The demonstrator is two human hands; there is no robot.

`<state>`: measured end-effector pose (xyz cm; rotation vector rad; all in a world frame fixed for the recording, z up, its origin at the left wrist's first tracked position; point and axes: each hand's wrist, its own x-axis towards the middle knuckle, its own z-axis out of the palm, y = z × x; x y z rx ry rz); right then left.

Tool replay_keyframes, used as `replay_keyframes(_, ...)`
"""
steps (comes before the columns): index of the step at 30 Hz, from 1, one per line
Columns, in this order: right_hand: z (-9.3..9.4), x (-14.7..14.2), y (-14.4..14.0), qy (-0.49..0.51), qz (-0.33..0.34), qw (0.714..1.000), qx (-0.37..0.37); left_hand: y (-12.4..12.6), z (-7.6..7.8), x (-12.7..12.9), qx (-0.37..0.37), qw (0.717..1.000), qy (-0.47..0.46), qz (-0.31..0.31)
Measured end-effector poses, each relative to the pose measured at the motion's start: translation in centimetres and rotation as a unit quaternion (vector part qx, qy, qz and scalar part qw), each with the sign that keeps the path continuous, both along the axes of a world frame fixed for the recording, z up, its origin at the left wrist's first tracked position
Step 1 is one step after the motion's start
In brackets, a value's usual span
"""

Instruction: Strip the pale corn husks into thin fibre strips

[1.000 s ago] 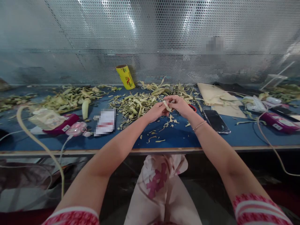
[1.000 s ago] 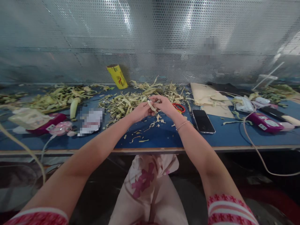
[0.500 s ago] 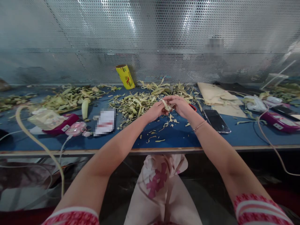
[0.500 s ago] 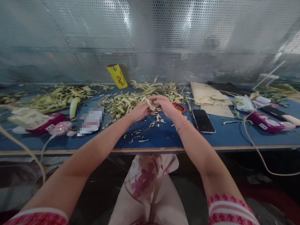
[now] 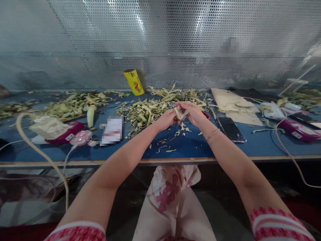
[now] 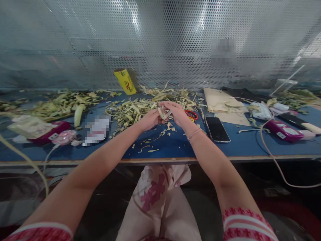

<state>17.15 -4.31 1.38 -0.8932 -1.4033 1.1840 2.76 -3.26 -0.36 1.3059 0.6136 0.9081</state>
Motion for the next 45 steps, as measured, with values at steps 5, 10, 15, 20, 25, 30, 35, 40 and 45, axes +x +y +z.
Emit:
replay_keyframes(5, -0.4, 0.0, 0.8, 0.041, -0.089, 0.992, 0.082, 0.0, 0.6, 0.0, -0.019, 0.997, -0.01, 0.073)
replay_keyframes(10, -0.9, 0.4, 1.7, 0.025, -0.136, 0.985, 0.106, -0.3, 0.8, 0.0, -0.027, 0.997, 0.002, 0.066)
replay_keyframes(15, -1.3, 1.0, 2.3, 0.077, -0.144, 0.981, 0.105, -0.3, 0.6, 0.2, -0.026, 0.998, 0.002, 0.059)
replay_keyframes(20, -1.1, 1.2, 2.2, 0.074, -0.13, 0.981, 0.119, -0.2, 0.6, 0.0, -0.015, 0.998, 0.007, 0.058)
replay_keyframes(25, -0.5, 1.1, 1.8, 0.012, -0.171, 0.968, 0.183, -0.3, 0.8, -0.3, -0.008, 0.995, 0.018, 0.093)
replay_keyframes(30, 0.3, 0.7, 0.2, -0.153, -0.226, 0.906, 0.323, -0.4, 0.9, -0.1, -0.031, 0.993, 0.009, 0.114)
replay_keyframes(35, 0.5, 0.1, -1.3, -0.295, -0.22, 0.827, 0.426, -0.3, 0.9, -0.1, -0.032, 0.993, -0.009, 0.116)
replay_keyframes(40, 0.1, -0.3, -0.9, -0.251, -0.192, 0.894, 0.318, -0.1, 0.8, -0.5, 0.025, 0.99, -0.02, 0.14)
replay_keyframes(45, -0.3, -0.3, 0.1, -0.136, -0.135, 0.957, 0.216, 0.3, 0.5, -0.7, 0.09, 0.983, -0.005, 0.157)
